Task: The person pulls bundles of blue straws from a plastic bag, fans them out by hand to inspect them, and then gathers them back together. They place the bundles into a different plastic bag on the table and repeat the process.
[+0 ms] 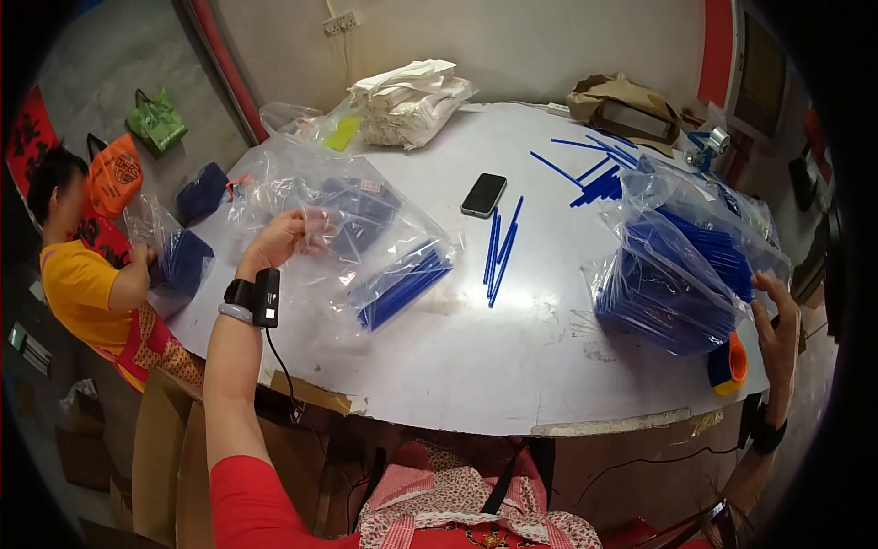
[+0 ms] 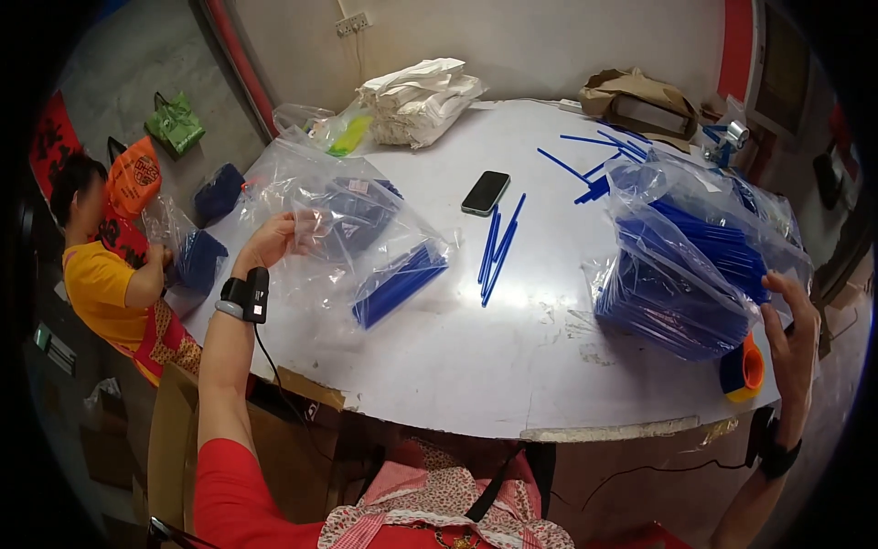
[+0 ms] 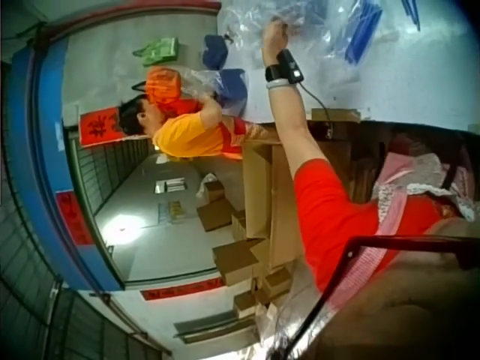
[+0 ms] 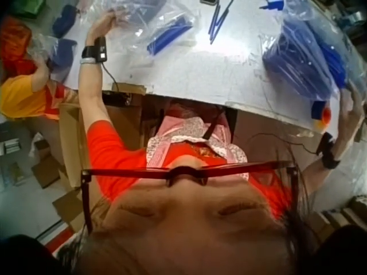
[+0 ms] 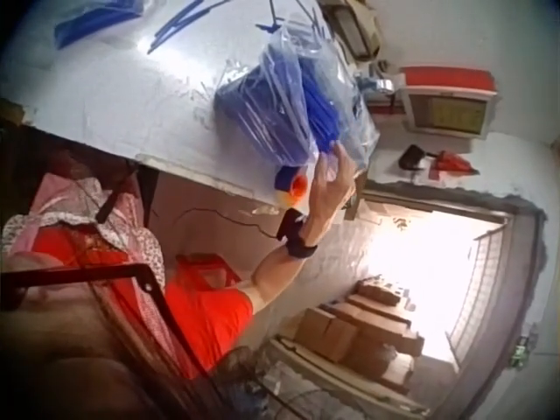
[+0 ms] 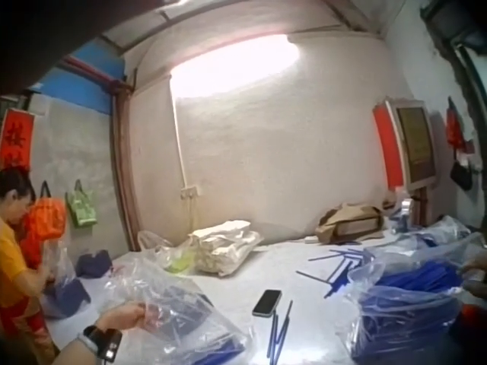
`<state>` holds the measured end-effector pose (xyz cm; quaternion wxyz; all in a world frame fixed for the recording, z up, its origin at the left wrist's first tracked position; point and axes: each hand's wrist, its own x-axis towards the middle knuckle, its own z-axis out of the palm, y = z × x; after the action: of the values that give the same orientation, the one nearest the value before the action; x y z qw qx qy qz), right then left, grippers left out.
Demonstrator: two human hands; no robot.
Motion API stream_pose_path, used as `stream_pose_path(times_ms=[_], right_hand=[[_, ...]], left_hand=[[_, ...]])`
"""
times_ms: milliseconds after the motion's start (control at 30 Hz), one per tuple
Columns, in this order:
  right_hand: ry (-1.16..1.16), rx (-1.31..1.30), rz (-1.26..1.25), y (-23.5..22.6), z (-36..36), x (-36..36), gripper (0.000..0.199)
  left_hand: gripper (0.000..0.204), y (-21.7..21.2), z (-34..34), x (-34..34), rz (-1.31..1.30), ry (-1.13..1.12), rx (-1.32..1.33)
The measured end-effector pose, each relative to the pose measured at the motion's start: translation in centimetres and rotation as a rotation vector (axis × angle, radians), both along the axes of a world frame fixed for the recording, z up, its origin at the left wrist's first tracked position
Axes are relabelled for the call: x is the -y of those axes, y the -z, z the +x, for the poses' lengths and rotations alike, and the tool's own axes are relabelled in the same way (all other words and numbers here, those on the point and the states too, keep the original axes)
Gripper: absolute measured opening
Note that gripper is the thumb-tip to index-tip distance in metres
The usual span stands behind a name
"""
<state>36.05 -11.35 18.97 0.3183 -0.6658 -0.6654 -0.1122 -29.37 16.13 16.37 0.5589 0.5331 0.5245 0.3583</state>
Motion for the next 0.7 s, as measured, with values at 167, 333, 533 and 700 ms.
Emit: stream_pose_path(times_ms=[167,333,533,700], right_hand=[[0.023,-0.142,-0.014,1.6,-0.5,2.2,0.033],[-0.079,-0.137,-0.019,2.6,-2.8,1.5,0.031],[-0.065,-0.068,-0.063,3.6,-3.8,2.5,0.029],[-0.118,0.019,-0.051,3.5,-6.1,2.2,0.029]], left_hand=[[0.042,6.6,0.4,-3.5,-0.062,0.318,-0.498],[0.049,16.0,-0.8,-7.3,0.465,0.45,-0.683],[0.076,15.5,6.7,-2.9,0.451,0.395,-1.211],[0.081,14.3,8.4,-2.6,0.37,0.438,-1.291]])
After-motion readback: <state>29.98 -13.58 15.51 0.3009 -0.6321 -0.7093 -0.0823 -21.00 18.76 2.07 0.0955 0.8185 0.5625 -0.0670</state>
